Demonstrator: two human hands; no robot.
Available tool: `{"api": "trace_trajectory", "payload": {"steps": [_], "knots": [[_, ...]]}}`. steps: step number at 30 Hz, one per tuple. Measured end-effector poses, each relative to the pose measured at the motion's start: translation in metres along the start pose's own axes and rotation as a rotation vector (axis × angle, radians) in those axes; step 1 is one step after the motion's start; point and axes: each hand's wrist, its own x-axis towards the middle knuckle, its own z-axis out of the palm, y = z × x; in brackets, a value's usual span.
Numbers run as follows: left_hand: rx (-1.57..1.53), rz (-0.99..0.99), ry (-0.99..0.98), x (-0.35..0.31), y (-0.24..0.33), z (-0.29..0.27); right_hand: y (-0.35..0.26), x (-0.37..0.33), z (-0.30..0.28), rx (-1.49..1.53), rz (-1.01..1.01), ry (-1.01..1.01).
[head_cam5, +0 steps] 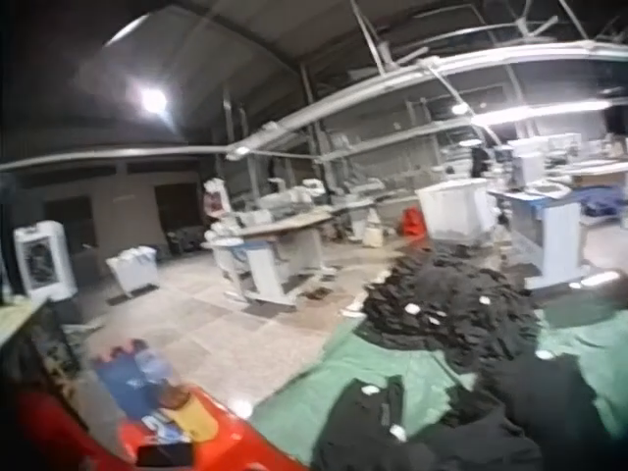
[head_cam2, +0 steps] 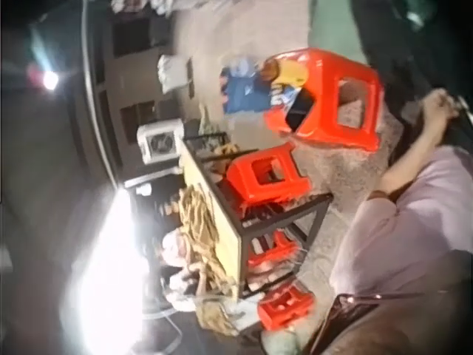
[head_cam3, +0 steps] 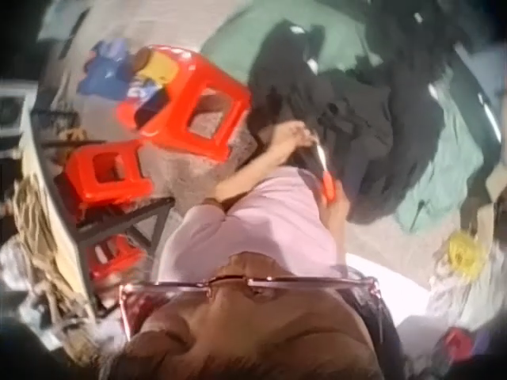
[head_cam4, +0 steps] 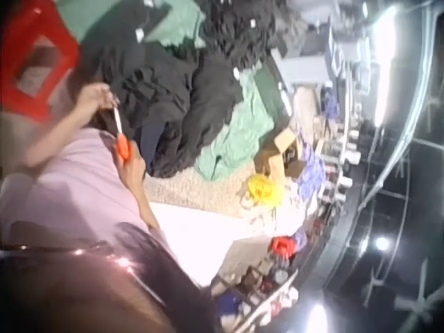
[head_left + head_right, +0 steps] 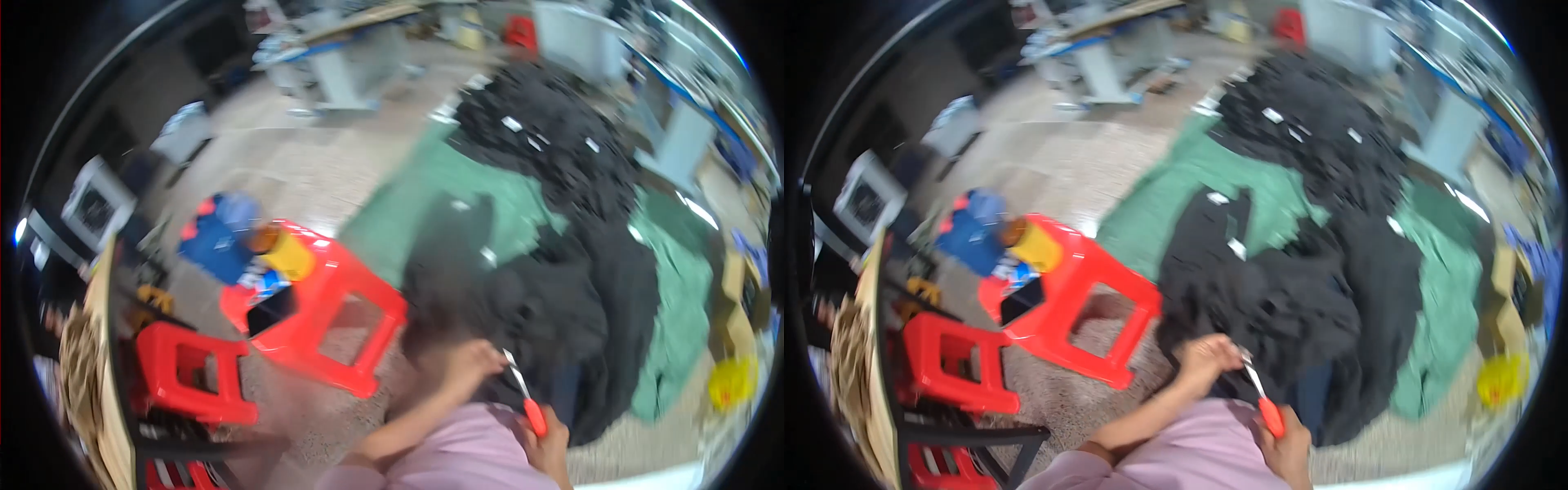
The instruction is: Trimming loose threads and excess material from black fabric garment pieces using scissors.
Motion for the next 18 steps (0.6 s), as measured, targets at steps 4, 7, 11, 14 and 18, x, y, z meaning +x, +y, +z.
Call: {"api": "trace_trajectory", "payload": {"steps": [4,7,11,14,18], "knots": [[0.106,-0.091,-0.093,0.011,-0.02,0.004,0.005,-0.011,-0.004,0.011,-0.074,0.006],[0.152,-0.184,0.025,0.006,-0.014,0.008,0.004,-0.007,-0.014,-0.156,0.005,-0.186],[0.145,-0.106,0.041,0.014,-0.019,0.012,0.026,0.003,-0.009,-0.272,0.051,-0.194],[0.161,-0.087,0.062,0.024,-0.027,0.007,0.047,0.012,-0.004,-0.368,0.072,-0.22],[0.19,-0.047,0.057,0.028,-0.024,0.018,0.04,0.028,0.001,-0.352,0.007,-0.069]]}}
